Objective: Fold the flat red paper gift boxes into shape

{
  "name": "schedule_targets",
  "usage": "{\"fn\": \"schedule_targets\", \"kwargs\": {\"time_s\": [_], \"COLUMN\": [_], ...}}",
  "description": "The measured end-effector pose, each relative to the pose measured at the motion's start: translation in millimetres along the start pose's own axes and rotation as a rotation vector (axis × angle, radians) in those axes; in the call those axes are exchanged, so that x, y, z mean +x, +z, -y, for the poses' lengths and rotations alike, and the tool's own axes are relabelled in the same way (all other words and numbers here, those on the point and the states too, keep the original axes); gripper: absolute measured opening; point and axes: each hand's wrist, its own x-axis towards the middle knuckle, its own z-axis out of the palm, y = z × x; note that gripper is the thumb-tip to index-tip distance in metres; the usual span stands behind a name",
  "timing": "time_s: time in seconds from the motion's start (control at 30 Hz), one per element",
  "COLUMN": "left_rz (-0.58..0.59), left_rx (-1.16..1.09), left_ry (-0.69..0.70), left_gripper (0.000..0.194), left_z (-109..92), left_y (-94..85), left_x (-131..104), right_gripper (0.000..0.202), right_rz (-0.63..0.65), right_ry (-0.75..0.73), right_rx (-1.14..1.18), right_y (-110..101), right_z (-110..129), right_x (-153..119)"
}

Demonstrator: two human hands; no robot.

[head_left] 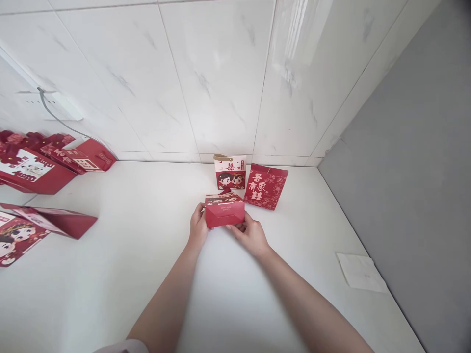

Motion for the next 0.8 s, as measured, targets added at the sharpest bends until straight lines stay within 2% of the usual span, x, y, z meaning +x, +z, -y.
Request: {"fn": "schedule_targets", "kwargs": {"time_s": [0.17,0.27,0.5,0.6,0.67,0.8], "left_rz": [0.001,0.001,0.035,0.161,0.260,0.235], "left_rx": [0.002,-0.017,-0.075,-0.136,-0.139,-0.011], "left_ry": [0.003,0.006,0.059,0.056,0.064,0.206], "left_gripper": [0.024,0.026,0.039,0.048,0.055,0.046], "left_z": [-1.0,1.2,0.6,-4.3,-8.0,-11.9], "left_y": [0.0,-1.1,1.1,0.5,-1.1,-4.2], "left_x": [-0.4,0.1,-1.4,-5.8,-8.1,-6.6], "right_gripper": [0.042,0.045,0.061,0.067,0.062,0.047], "right_rz": [0.004,0.025,0.068,0.026,-0.038,-0.197], "right_ry": [-0.001,-0.049,-0.155,-0.212,-0.229,-0.287], "right_rx": [-0.005,0.017,0.282,0.266,0.209,0.033], "right_y": [-0.5,-4.1,-12.3,-10.7,-9.5,-9.1], "right_z": [1.0,4.2,-1.1,-1.3,2.3,7.3], "right_x": [0.2,-0.9,-3.7,-3.7,-3.6,-2.5]}}
